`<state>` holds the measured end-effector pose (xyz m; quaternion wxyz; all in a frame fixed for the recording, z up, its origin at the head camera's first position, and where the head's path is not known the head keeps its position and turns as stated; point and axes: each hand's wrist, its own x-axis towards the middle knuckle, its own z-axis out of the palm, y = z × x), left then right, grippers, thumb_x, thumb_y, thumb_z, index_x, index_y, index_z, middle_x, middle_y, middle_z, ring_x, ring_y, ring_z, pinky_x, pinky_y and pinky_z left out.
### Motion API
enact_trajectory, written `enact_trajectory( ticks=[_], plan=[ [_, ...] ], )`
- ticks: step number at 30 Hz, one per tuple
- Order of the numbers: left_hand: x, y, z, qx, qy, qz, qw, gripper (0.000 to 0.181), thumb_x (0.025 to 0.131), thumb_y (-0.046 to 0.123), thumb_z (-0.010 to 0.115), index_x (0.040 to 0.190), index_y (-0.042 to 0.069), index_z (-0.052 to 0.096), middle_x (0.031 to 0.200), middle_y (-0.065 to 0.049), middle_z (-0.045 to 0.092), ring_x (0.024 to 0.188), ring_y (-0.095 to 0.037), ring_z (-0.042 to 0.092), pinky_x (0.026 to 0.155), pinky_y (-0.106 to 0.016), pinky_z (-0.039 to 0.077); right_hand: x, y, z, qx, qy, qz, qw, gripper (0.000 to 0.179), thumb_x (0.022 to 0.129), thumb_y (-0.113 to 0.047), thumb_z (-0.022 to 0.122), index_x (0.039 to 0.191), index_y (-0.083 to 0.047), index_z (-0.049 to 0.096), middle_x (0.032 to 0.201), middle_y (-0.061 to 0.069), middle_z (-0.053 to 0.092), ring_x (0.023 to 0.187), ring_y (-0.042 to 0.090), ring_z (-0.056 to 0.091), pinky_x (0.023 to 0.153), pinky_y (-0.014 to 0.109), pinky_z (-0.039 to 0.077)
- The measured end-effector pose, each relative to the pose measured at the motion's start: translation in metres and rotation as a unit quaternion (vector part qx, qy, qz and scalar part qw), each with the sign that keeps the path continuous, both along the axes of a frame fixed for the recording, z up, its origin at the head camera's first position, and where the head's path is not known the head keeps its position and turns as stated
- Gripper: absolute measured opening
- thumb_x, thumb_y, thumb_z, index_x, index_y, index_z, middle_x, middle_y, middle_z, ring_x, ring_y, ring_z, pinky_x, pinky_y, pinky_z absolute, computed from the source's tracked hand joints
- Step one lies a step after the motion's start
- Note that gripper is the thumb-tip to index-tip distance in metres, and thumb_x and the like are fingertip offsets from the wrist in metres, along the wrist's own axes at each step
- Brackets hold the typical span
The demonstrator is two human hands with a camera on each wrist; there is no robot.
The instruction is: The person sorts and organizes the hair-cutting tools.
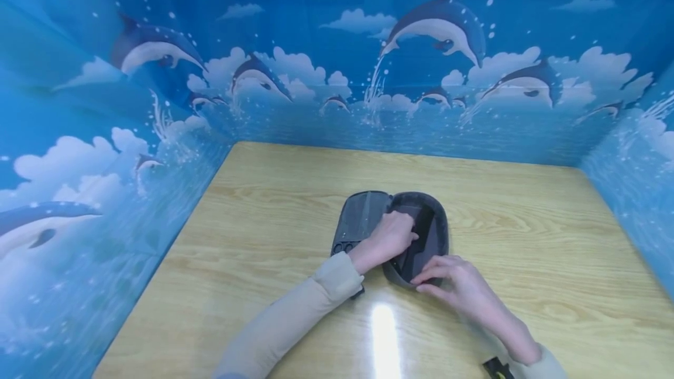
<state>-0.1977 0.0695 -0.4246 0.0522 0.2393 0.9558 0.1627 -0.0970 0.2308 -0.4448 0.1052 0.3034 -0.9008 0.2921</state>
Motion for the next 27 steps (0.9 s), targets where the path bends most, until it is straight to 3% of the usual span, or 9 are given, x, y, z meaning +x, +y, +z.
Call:
enact_trajectory(
  ticks=[5,7,10,14,18,21,24,27],
  plan=[
    [-0.001,-0.005,0.007,0.040,0.015,-0.006,0.9991,0.014,0.098,0.024,0.070,0.103,0.014,0.079,0.089,0.004,0.076,0.068,-0.004,0.067,0.058,-0.017,0.052,-0.002,0.000,0.003,-0.006,0.012,-0.004,0.9999,0.022,0.077,-0.015,0.087,0.090,-0.030,0.080,0.089,-0.020,0.067,0.082,0.000,0.060,0.069,0.025,0.053],
    [-0.001,-0.008,0.010,0.065,0.007,-0.004,0.9978,0.019,0.099,0.024,0.068,0.113,0.015,0.077,0.095,0.005,0.077,0.065,0.001,0.065,0.063,-0.016,0.052,-0.004,0.000,0.005,-0.015,0.021,-0.012,0.9996,0.022,0.078,-0.012,0.086,0.091,-0.029,0.080,0.091,-0.019,0.068,0.084,0.002,0.062,0.072,0.026,0.054],
    [-0.003,-0.017,0.018,0.114,-0.009,0.007,0.9934,0.023,0.102,0.024,0.064,0.119,0.013,0.073,0.094,0.003,0.077,0.054,0.006,0.058,0.058,-0.015,0.052,-0.007,0.002,0.011,-0.029,0.040,-0.040,0.9980,0.025,0.080,-0.008,0.084,0.096,-0.026,0.080,0.097,-0.014,0.071,0.091,0.007,0.065,0.078,0.032,0.057],
    [-0.008,-0.041,0.027,0.178,-0.009,0.038,0.9833,0.022,0.104,0.021,0.060,0.118,0.010,0.072,0.092,-0.001,0.076,0.053,0.005,0.057,0.049,-0.014,0.049,-0.011,0.006,0.018,-0.037,0.054,-0.090,0.9938,0.029,0.082,-0.004,0.081,0.107,-0.019,0.078,0.111,-0.001,0.072,0.106,0.022,0.063,0.089,0.048,0.053],
    [-0.014,-0.077,0.029,0.222,-0.018,0.090,0.9708,0.019,0.103,0.017,0.060,0.114,0.006,0.071,0.090,-0.006,0.076,0.054,-0.003,0.062,0.048,-0.016,0.050,-0.015,0.011,0.018,-0.046,0.041,-0.131,0.9894,0.035,0.086,-0.001,0.077,0.120,-0.011,0.073,0.124,0.013,0.067,0.111,0.036,0.061,0.089,0.059,0.050],
    [-0.018,-0.105,0.025,0.223,-0.025,0.127,0.9661,0.016,0.102,0.016,0.061,0.109,0.004,0.070,0.089,-0.009,0.075,0.054,-0.009,0.064,0.051,-0.021,0.053,-0.017,0.016,0.016,-0.046,0.020,-0.153,0.9870,0.043,0.088,-0.001,0.075,0.130,-0.003,0.065,0.131,0.021,0.061,0.106,0.043,0.064,0.085,0.061,0.053],
    [-0.020,-0.127,0.016,0.177,-0.020,0.144,0.9733,0.015,0.101,0.015,0.064,0.105,0.002,0.071,0.083,-0.007,0.074,0.055,-0.010,0.064,0.060,-0.025,0.055,-0.019,0.019,0.013,-0.038,-0.033,-0.164,0.9852,0.050,0.093,-0.004,0.072,0.139,0.002,0.055,0.139,0.026,0.053,0.107,0.048,0.064,0.083,0.058,0.057],
    [-0.019,-0.143,0.007,0.122,-0.024,0.143,0.9819,0.015,0.099,0.015,0.067,0.101,0.002,0.073,0.073,-0.004,0.071,0.057,-0.011,0.062,0.070,-0.031,0.056,-0.021,0.021,0.011,-0.033,-0.103,-0.168,0.9797,0.058,0.097,-0.012,0.069,0.147,0.006,0.044,0.145,0.033,0.045,0.115,0.052,0.059,0.088,0.057,0.056]
  ],
)
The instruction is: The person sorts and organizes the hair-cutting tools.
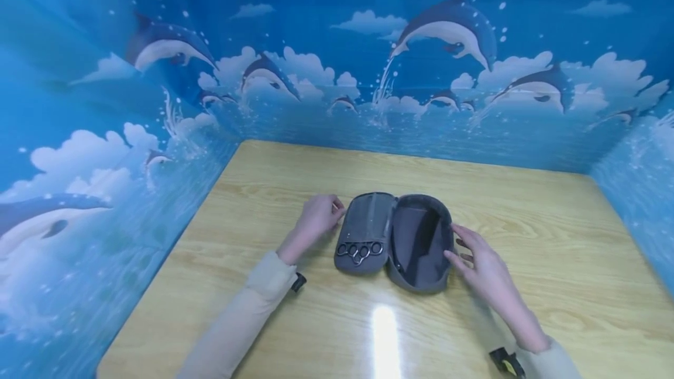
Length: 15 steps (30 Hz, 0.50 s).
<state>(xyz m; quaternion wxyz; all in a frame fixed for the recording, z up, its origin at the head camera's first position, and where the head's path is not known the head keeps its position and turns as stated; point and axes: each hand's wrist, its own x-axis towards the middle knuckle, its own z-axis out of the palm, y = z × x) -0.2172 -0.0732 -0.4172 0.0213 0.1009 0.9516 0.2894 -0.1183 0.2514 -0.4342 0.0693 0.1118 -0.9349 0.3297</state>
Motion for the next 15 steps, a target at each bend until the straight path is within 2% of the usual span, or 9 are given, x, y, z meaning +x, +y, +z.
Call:
enact_trajectory(
  ticks=[3,6,11,15],
  plan=[
    [0.001,-0.006,-0.009,-0.032,-0.017,-0.011,0.9993,0.015,0.098,0.016,0.066,0.097,0.003,0.074,0.061,0.001,0.066,0.056,-0.010,0.060,0.074,-0.033,0.056,-0.001,0.001,-0.002,-0.001,-0.053,-0.008,0.9985,0.066,0.099,-0.019,0.067,0.151,0.008,0.036,0.148,0.037,0.040,0.118,0.052,0.059,0.094,0.060,0.051],
    [0.000,-0.007,-0.015,-0.044,-0.040,-0.018,0.9980,0.018,0.099,0.017,0.065,0.087,0.006,0.074,0.054,0.004,0.062,0.052,-0.010,0.058,0.077,-0.035,0.056,-0.003,0.003,-0.003,0.010,-0.083,-0.015,0.9964,0.071,0.101,-0.027,0.065,0.153,0.008,0.031,0.149,0.039,0.037,0.117,0.052,0.060,0.098,0.066,0.045],
    [-0.003,-0.004,-0.020,-0.058,-0.056,-0.022,0.9965,0.030,0.097,0.016,0.067,0.068,0.009,0.073,0.049,0.005,0.061,0.047,-0.009,0.057,0.081,-0.035,0.057,-0.005,0.002,-0.005,0.002,-0.102,-0.016,0.9947,0.072,0.102,-0.028,0.063,0.154,0.007,0.028,0.150,0.039,0.035,0.118,0.052,0.059,0.101,0.068,0.042],
    [-0.006,-0.003,-0.020,-0.080,-0.053,-0.032,0.9949,0.037,0.095,0.019,0.070,0.060,0.009,0.073,0.046,0.007,0.056,0.047,-0.010,0.053,0.072,-0.032,0.054,-0.006,0.000,-0.006,-0.003,-0.101,-0.012,0.9948,0.071,0.102,-0.026,0.063,0.155,0.007,0.028,0.150,0.039,0.035,0.117,0.050,0.060,0.103,0.068,0.039]
  ],
)
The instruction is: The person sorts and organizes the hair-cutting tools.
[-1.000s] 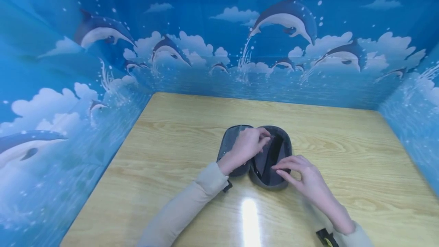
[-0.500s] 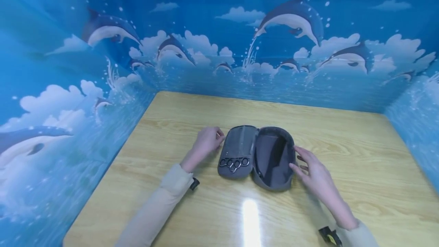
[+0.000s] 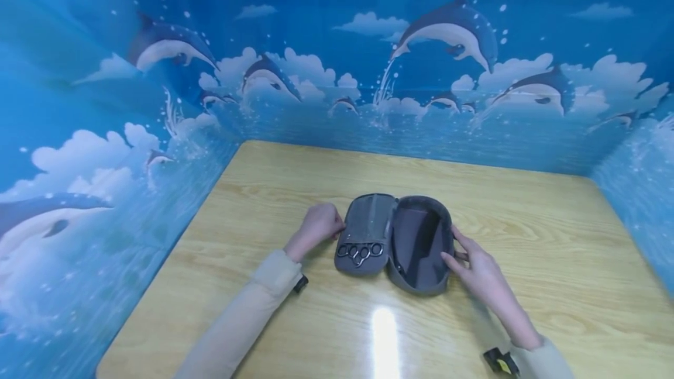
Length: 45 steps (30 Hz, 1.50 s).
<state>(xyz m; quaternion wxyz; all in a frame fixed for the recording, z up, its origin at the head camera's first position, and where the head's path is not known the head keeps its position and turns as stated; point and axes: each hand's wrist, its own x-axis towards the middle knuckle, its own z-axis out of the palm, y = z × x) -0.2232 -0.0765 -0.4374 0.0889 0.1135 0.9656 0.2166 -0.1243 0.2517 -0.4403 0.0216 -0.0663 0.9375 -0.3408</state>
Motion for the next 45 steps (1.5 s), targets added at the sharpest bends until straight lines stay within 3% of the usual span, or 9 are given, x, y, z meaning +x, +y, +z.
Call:
enact_trajectory(
  ticks=[6,14,18,24,27,31,39,42,45],
  plan=[
    [-0.005,0.000,0.000,-0.010,-0.030,0.010,0.9994,0.037,0.094,0.018,0.069,0.058,0.011,0.071,0.047,0.007,0.054,0.050,-0.011,0.048,0.055,-0.025,0.041,-0.001,-0.003,0.001,-0.001,0.001,0.004,1.0000,0.071,0.103,-0.027,0.061,0.155,0.005,0.027,0.152,0.036,0.034,0.116,0.049,0.061,0.104,0.068,0.038],
    [-0.009,-0.001,0.003,0.013,-0.060,0.007,0.9981,0.049,0.097,0.020,0.060,0.050,0.016,0.044,0.048,0.007,0.042,0.045,-0.008,0.036,0.045,-0.022,0.027,-0.002,-0.003,0.001,0.004,0.001,0.005,1.0000,0.070,0.103,-0.025,0.062,0.155,0.005,0.028,0.152,0.036,0.034,0.117,0.050,0.061,0.105,0.067,0.039],
    [-0.007,-0.005,0.003,0.076,-0.082,0.015,0.9936,0.034,0.099,0.019,0.058,0.066,0.008,0.058,0.059,0.002,0.055,0.051,-0.009,0.047,0.050,-0.021,0.036,0.000,-0.004,0.000,-0.005,0.003,0.000,1.0000,0.069,0.102,-0.023,0.063,0.155,0.005,0.029,0.153,0.035,0.035,0.116,0.049,0.062,0.103,0.066,0.042],
    [-0.007,-0.013,0.000,0.184,-0.068,0.097,0.9758,0.025,0.097,0.021,0.058,0.108,-0.001,0.065,0.096,-0.014,0.071,0.079,-0.021,0.064,0.069,-0.029,0.052,0.005,-0.011,0.000,-0.094,-0.029,-0.002,0.9951,0.073,0.100,-0.019,0.066,0.157,0.003,0.026,0.153,0.033,0.036,0.112,0.045,0.065,0.085,0.047,0.060],
    [-0.007,-0.016,0.000,0.286,-0.077,0.130,0.9462,0.032,0.097,0.019,0.061,0.118,-0.006,0.062,0.111,-0.023,0.071,0.089,-0.024,0.067,0.072,-0.027,0.054,0.007,-0.016,0.000,-0.143,-0.050,-0.001,0.9885,0.076,0.100,-0.018,0.067,0.158,0.003,0.023,0.151,0.034,0.034,0.112,0.045,0.065,0.075,0.033,0.062],
    [-0.006,-0.022,0.001,0.425,-0.117,0.160,0.8833,0.041,0.096,0.014,0.066,0.127,-0.012,0.059,0.117,-0.026,0.068,0.090,-0.016,0.065,0.076,-0.020,0.053,0.010,-0.023,-0.002,-0.131,-0.035,0.001,0.9907,0.076,0.098,-0.020,0.068,0.157,0.003,0.025,0.149,0.032,0.037,0.114,0.045,0.064,0.078,0.033,0.062],
    [0.001,-0.032,-0.001,0.564,-0.203,0.151,0.7865,0.052,0.097,0.006,0.064,0.144,-0.006,0.048,0.114,-0.010,0.068,0.083,-0.006,0.067,0.077,-0.020,0.057,0.016,-0.035,-0.004,-0.117,-0.012,-0.013,0.9929,0.075,0.097,-0.018,0.070,0.155,0.005,0.029,0.141,0.034,0.043,0.112,0.046,0.065,0.083,0.039,0.061],
    [0.007,-0.032,-0.001,0.594,-0.225,0.129,0.7615,0.059,0.096,0.000,0.062,0.151,0.004,0.041,0.116,-0.008,0.066,0.084,-0.010,0.069,0.078,-0.024,0.058,0.017,-0.039,-0.004,-0.130,-0.012,-0.013,0.9914,0.073,0.097,-0.014,0.070,0.154,0.006,0.029,0.139,0.034,0.043,0.112,0.046,0.065,0.086,0.037,0.060],
    [0.013,-0.027,-0.002,0.600,-0.229,0.108,0.7593,0.071,0.094,-0.006,0.062,0.156,0.012,0.033,0.126,-0.013,0.061,0.088,-0.014,0.069,0.081,-0.029,0.059,0.017,-0.041,-0.005,-0.133,-0.015,-0.010,0.9910,0.074,0.097,-0.014,0.069,0.154,0.006,0.027,0.141,0.033,0.041,0.113,0.046,0.064,0.089,0.036,0.058]
  ],
)
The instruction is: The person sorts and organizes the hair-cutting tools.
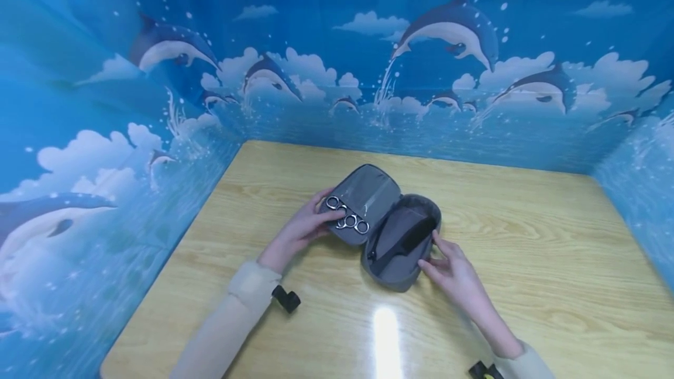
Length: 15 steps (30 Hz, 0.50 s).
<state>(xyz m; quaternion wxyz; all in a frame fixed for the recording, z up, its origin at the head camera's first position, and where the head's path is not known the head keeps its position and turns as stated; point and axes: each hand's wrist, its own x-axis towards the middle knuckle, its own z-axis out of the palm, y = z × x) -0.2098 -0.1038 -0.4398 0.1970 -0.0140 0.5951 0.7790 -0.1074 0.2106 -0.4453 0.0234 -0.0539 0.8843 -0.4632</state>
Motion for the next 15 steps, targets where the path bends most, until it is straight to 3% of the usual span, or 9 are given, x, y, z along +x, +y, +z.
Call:
enact_trajectory(
  ticks=[3,8,10,12,15],
  plan=[
    [0.006,0.007,-0.002,-0.017,0.014,0.005,0.9997,0.081,0.090,-0.009,0.065,0.158,0.016,0.029,0.132,-0.019,0.057,0.091,-0.017,0.069,0.082,-0.033,0.060,0.000,-0.001,0.000,0.002,-0.005,0.003,1.0000,0.075,0.097,-0.013,0.069,0.155,0.005,0.025,0.143,0.033,0.039,0.114,0.045,0.063,0.091,0.035,0.057],
    [0.011,0.013,0.000,-0.058,0.052,0.033,0.9964,0.083,0.088,-0.010,0.068,0.158,0.012,0.029,0.134,-0.024,0.055,0.092,-0.018,0.067,0.082,-0.032,0.060,0.000,-0.001,0.000,0.006,-0.009,0.013,0.9999,0.076,0.098,-0.015,0.069,0.156,0.005,0.023,0.144,0.034,0.037,0.115,0.044,0.063,0.093,0.037,0.056],
    [0.012,0.015,0.005,-0.091,0.085,0.041,0.9914,0.082,0.085,-0.009,0.071,0.156,0.008,0.033,0.135,-0.025,0.054,0.101,-0.022,0.065,0.092,-0.035,0.057,-0.001,0.000,0.001,0.008,-0.007,0.019,0.9998,0.076,0.098,-0.015,0.068,0.156,0.006,0.023,0.144,0.035,0.036,0.115,0.045,0.063,0.093,0.037,0.056],
    [0.014,0.017,0.012,-0.143,0.126,0.046,0.9807,0.080,0.083,-0.007,0.074,0.153,0.004,0.036,0.138,-0.025,0.054,0.114,-0.029,0.061,0.104,-0.040,0.050,-0.001,0.002,0.001,0.008,-0.008,0.024,0.9996,0.076,0.098,-0.015,0.068,0.156,0.006,0.023,0.145,0.035,0.035,0.116,0.045,0.063,0.093,0.038,0.056],
    [0.018,0.022,0.024,-0.244,0.194,0.051,0.9489,0.077,0.081,0.001,0.080,0.149,-0.001,0.043,0.139,-0.024,0.056,0.128,-0.037,0.054,0.115,-0.048,0.038,-0.001,0.004,0.002,0.009,-0.010,0.028,0.9995,0.077,0.098,-0.015,0.068,0.156,0.006,0.023,0.147,0.035,0.034,0.116,0.044,0.062,0.094,0.038,0.055]
  ],
)
